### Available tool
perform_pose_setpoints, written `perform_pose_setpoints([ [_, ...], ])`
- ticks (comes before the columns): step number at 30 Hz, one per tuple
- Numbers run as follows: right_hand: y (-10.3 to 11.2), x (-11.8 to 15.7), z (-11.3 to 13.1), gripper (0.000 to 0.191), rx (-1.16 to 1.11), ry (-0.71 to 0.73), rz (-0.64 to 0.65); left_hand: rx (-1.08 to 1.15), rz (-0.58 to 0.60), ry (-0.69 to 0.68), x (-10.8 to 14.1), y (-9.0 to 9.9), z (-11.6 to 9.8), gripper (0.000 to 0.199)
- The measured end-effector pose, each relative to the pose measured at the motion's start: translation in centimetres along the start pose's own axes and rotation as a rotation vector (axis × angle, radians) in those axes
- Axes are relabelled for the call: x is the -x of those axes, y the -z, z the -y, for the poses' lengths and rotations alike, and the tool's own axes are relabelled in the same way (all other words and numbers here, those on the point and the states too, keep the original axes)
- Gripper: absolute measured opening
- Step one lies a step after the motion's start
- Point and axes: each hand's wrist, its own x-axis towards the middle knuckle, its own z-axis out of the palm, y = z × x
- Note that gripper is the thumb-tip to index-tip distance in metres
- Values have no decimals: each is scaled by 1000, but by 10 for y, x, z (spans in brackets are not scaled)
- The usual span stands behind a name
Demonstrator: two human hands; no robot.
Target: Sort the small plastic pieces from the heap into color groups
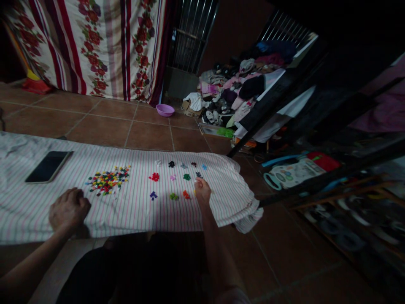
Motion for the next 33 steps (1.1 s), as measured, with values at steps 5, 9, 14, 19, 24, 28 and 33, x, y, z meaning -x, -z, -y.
perform_pose_setpoints([
  [5,-32,-15,16,33,-5,43,67,-26,14,6,-1,1,-2,33],
  [9,-58,-23,29,33,-6,70,137,-26,30,16,-1,2,-2,33],
  [14,-90,-31,47,32,2,107,209,-30,17,10,-1,-1,0,36],
  [19,-120,-38,63,27,48,180,249,-29,6,8,-1,-5,2,36],
  [24,-147,-40,74,27,70,241,272,-28,-7,6,-1,-8,5,36],
  [28,-165,-45,81,27,115,234,304,-28,-3,-2,-2,-10,7,35],
  [33,-184,-51,84,26,164,243,345,-12,10,2,-2,-11,8,37],
])
